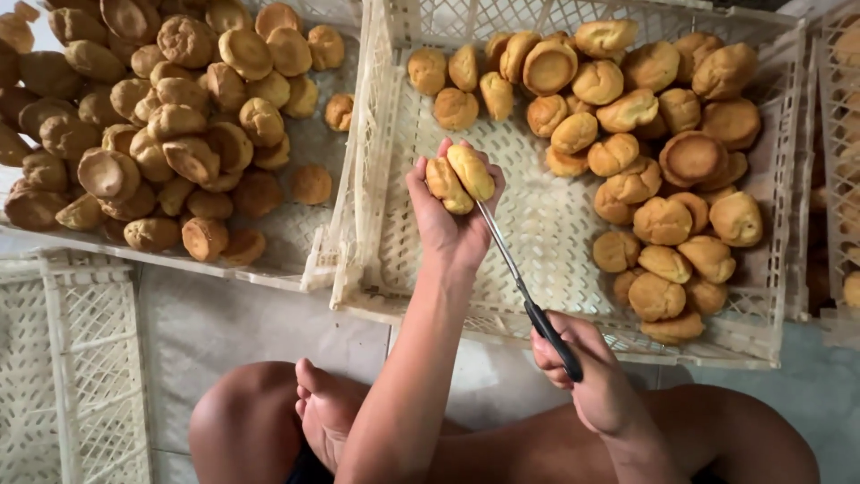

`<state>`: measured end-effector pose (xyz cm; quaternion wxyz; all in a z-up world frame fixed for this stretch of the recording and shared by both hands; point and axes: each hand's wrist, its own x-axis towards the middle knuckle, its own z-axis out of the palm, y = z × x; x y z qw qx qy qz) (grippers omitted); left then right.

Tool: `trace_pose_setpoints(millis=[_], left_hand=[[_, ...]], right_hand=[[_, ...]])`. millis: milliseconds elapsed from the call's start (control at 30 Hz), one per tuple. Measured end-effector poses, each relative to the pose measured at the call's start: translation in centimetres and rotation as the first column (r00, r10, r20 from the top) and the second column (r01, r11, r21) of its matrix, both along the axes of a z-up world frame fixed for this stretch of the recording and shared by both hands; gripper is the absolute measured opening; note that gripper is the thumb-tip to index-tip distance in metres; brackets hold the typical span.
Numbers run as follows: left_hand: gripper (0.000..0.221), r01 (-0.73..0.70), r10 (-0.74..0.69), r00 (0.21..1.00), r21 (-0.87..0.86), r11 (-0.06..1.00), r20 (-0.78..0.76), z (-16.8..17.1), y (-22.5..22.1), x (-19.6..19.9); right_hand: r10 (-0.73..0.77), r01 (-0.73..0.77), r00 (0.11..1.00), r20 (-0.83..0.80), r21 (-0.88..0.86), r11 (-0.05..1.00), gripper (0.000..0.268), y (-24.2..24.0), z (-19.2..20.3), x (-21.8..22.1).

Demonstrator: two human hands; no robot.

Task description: A person sitting on the floor uses scissors to cut a slit into small round pastries or bread rolls taken from plastic crates.

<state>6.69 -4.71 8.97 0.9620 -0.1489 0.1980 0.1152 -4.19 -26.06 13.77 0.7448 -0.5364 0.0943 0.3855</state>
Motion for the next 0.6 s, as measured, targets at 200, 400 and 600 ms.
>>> trace_pose_setpoints(millis=[200,400,600], left_hand=[[0.032,0.004,-0.004,1.0,-0.032,0.999,0.012,0.0,0.2,0.1],[0.033,0.141,-0.118,0.989,0.302,0.943,-0.093,0.6,-1.9,-0.4],[0.036,0.162,-0.145,0.986,0.287,0.944,-0.081,0.6,-3.9,-1.3]], right_hand=[[-0.008,0.009,1.0,0.018,-0.021,1.0,0.014,-0.1,-0.6,-0.2],[0.006,-0.001,0.99,0.138,-0.035,0.999,0.016,0.5,0.2,1.1],[-0.028,0.034,0.984,0.179,-0.029,0.999,0.007,1.6,1.1,2.2]])
